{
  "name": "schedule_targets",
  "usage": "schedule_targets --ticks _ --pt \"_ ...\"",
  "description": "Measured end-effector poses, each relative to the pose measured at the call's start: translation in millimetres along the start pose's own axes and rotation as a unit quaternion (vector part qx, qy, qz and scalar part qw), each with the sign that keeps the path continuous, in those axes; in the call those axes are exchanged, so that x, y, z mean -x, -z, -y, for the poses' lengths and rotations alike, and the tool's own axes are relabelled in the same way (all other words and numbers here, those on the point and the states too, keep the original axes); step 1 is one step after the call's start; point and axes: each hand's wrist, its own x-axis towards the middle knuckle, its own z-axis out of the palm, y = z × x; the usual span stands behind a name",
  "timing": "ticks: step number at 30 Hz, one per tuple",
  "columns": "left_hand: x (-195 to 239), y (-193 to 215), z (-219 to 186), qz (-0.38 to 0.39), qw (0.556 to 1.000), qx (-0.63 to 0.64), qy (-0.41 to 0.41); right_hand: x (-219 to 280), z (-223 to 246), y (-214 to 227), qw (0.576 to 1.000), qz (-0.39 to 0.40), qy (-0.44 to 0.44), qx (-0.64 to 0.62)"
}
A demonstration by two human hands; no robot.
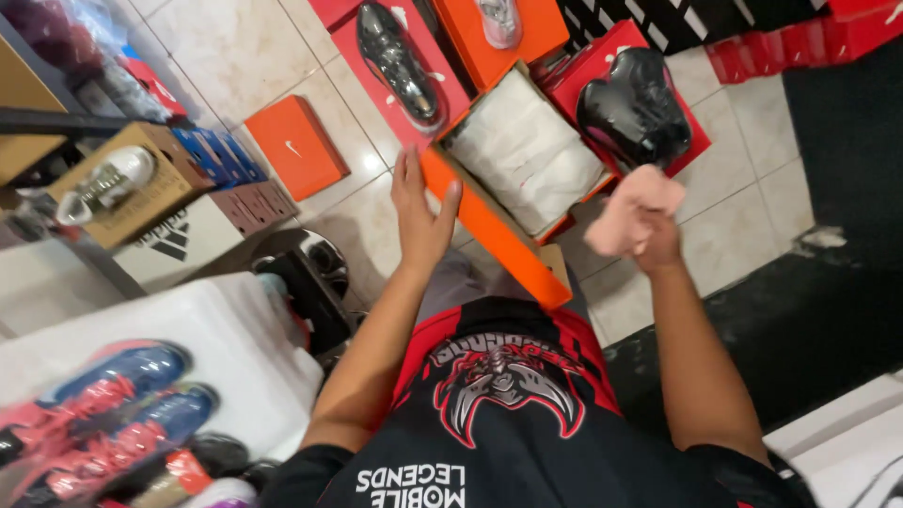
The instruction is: Cleaning and wiping down shoe boxes with a cloth and organizing them in a warehouse.
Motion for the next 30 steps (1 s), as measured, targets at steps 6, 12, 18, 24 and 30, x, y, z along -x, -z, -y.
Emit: schedule_targets --ticks 6,12,18,24,30 --pt "-64.1 -95.4 1.4 -0.027 0.996 -0.017 -0.086 -45.9 69.8 50.2 0.979 -0.089 -0.063 0.17" --pt "-118.4 -178.6 107.3 0.05 0.925 -0.377 0.011 -96.6 69.5 41.9 0.914 0.087 -0.279 0.282" --pt "-112.5 -177.6 131.5 -0.003 0.918 -0.369 0.145 -137.5 21.6 53.8 0.953 -0.146 -0.146 0.22" --pt "-83.6 -158.7 118.8 0.032 0.913 -0.319 0.254 -205.8 44.8 240.5 0.737 -0.204 0.132 0.631" --pt "-50.7 -140.1 139.5 -0.017 0.924 -0.261 0.28 -146.3 78.1 94.4 0.856 0.103 -0.396 0.315"
